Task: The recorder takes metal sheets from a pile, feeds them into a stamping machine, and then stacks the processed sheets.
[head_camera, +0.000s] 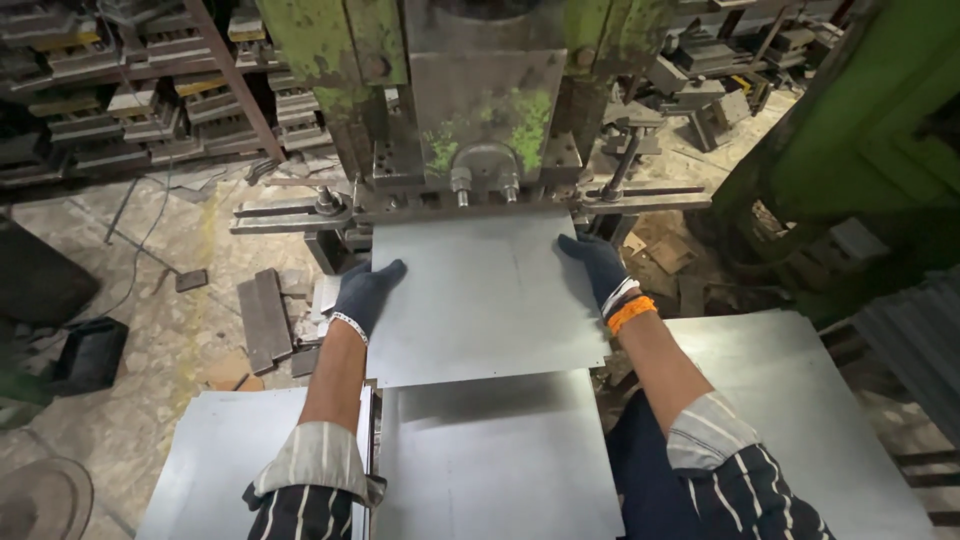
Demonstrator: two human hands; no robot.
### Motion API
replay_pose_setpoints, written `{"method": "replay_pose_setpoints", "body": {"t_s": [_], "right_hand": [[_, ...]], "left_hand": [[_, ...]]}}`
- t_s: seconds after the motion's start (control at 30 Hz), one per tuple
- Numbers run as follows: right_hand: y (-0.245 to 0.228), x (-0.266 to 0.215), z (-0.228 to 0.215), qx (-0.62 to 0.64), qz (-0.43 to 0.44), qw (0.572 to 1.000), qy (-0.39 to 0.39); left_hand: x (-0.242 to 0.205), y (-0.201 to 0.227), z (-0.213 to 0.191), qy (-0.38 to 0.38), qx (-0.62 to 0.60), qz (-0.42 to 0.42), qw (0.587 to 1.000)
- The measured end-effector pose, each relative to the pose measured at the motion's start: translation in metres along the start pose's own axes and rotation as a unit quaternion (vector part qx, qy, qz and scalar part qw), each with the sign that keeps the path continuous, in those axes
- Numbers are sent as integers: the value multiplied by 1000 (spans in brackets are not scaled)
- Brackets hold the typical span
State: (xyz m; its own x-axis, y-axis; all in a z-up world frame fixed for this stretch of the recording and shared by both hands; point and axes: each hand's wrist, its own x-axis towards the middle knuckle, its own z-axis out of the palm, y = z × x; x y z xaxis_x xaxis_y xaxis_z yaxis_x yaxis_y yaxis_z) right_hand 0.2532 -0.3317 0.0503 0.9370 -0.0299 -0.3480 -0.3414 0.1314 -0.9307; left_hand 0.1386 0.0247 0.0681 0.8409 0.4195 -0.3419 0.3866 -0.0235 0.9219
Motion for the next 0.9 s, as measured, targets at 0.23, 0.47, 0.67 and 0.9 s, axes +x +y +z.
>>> {"method": "replay_pose_setpoints", "body": {"t_s": [0.23, 0.47, 0.67, 0.9], "right_hand": [[23, 45, -11, -31, -56, 998, -13], [9, -62, 5, -140, -120, 983, -16], [76, -146, -34, -65, -35, 997, 21], [114, -113, -54, -331, -49, 942, 21]], "left_hand": [[26, -23, -3, -3, -32, 39, 999], [-1, -41, -4, -74, 19, 53, 996], [-126, -90, -30, -74, -132, -13, 988], [-115, -135, -29, -18, -140, -59, 988]]}}
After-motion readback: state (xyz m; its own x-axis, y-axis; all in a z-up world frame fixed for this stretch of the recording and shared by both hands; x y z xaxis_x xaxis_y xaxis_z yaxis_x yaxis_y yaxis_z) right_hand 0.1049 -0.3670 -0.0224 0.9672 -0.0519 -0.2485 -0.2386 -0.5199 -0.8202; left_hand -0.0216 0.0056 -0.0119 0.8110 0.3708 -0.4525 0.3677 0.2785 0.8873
